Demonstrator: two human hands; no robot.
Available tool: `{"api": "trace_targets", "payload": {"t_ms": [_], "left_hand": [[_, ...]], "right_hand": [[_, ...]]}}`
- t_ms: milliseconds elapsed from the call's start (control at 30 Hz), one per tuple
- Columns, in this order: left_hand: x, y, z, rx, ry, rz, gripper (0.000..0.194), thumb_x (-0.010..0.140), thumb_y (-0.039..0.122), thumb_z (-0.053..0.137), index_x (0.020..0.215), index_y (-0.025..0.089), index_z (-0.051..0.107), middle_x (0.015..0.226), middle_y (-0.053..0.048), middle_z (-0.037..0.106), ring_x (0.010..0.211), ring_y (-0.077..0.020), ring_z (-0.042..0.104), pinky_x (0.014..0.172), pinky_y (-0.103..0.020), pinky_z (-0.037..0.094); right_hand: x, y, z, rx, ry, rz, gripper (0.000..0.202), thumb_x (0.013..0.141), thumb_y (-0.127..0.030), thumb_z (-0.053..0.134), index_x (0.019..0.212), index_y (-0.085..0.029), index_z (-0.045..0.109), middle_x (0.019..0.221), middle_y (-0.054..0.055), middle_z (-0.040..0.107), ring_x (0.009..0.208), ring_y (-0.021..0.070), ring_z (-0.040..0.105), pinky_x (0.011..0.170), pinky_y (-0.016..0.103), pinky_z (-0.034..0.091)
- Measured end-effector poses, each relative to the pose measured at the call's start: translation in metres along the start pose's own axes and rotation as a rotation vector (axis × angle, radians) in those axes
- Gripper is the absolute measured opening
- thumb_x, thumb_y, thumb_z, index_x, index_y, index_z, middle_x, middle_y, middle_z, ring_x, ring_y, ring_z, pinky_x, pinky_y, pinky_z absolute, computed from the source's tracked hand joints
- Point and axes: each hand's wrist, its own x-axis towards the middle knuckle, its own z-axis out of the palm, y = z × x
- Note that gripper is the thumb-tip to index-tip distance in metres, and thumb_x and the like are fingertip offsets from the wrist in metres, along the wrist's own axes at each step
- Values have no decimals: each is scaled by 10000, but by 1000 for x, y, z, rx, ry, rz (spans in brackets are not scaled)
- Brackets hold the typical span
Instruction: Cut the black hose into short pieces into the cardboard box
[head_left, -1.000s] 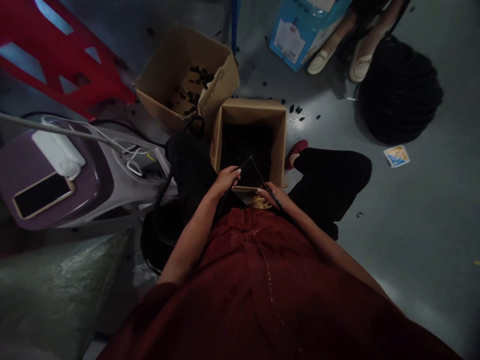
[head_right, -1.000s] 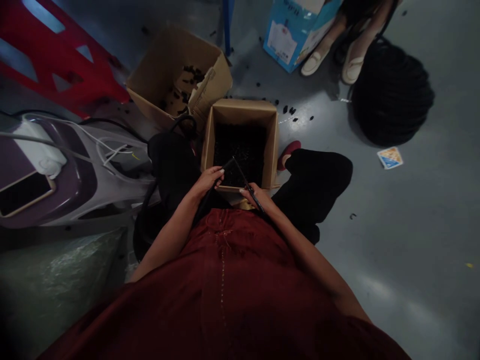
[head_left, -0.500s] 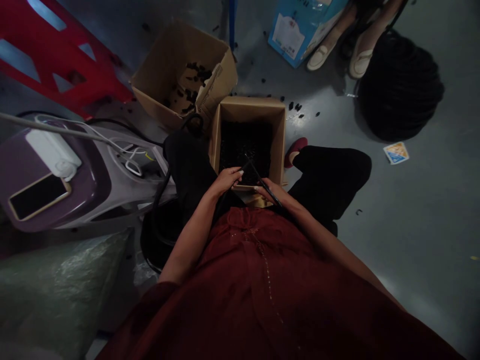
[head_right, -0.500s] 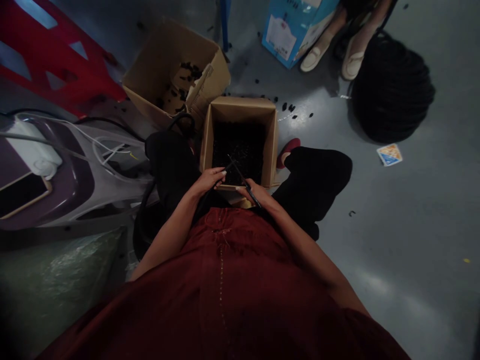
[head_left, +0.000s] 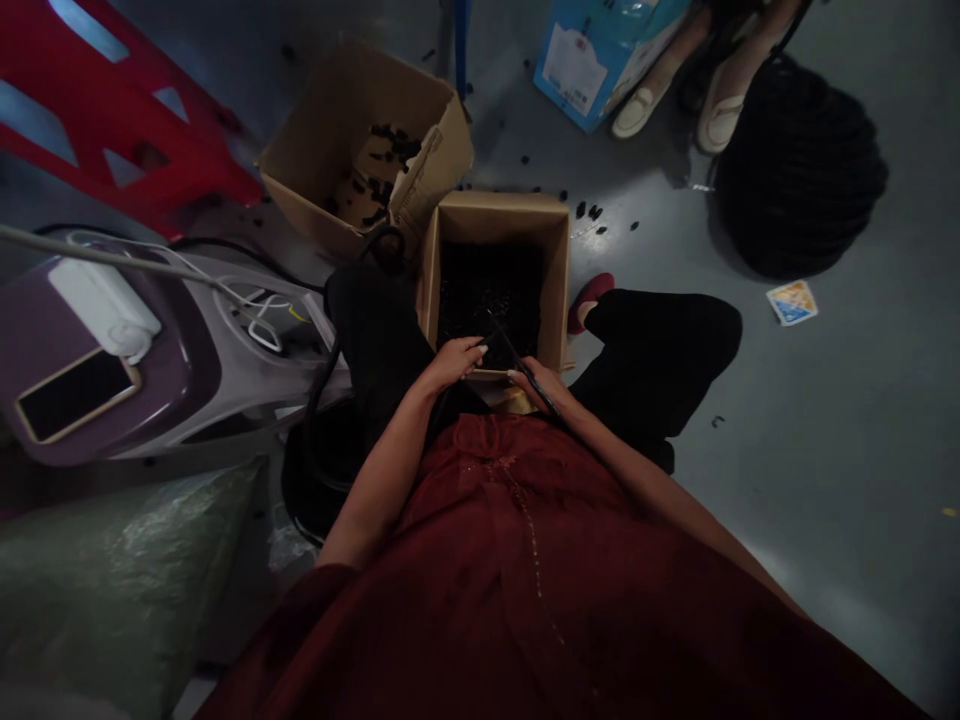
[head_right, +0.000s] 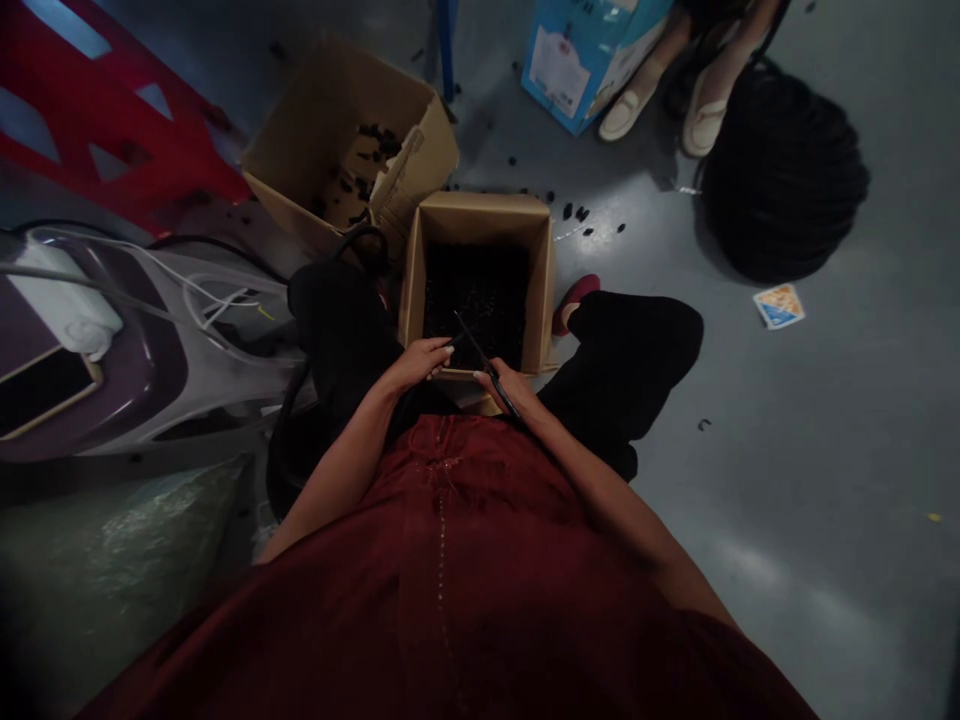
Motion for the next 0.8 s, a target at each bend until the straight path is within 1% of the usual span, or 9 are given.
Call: {"api": "trace_targets", "payload": {"t_ms": [133,300,467,600,700,800], "left_hand": [[0,1,2,10,9,-21,230,894,210,484,673,154,520,511,61,423,410,-49,364,407,-171,268],[0,4,4,27,29,-51,206,888,192,476,693,153,530,553,53,461,405,-48,365,409,-182,272],[0,3,2,65,21,-49,224,883,195,462,669,159,520,525,54,441,418,-62,368,433,-195,278],[0,1,-2,106,-14,-12,234,864,223,495,641,157,526,511,55,432,441,-65,365,465,-198,262],[1,0,-4,125,-40,11,208,851,252,509,678,152,565,550,52,462,459,-65,370,478,-203,253],[1,1,-6,141,-61,29,194,836,254,519,689,148,590,586,44,500,484,-68,385,500,-207,266]], "right_hand": [[-2,2,3,-42,13,7,341,948,-496,447,1096,-219,580,930,73,705,873,236,651,712,274,429],[0,5,4,-93,1,-11,281,947,-479,467,1011,-228,577,888,72,701,889,251,651,696,267,409],[3,8,6,-123,-22,-8,312,950,-516,459,1012,-232,574,871,69,701,866,249,654,683,266,403],[4,7,6,-130,-41,16,383,947,-559,446,1044,-212,575,922,103,707,879,263,661,695,278,414],[5,5,4,-118,-57,35,434,949,-580,425,1096,-197,568,976,118,708,885,258,663,713,283,433],[7,4,0,-101,-82,46,439,958,-567,413,1124,-192,569,952,102,710,845,232,658,709,283,452]]}}
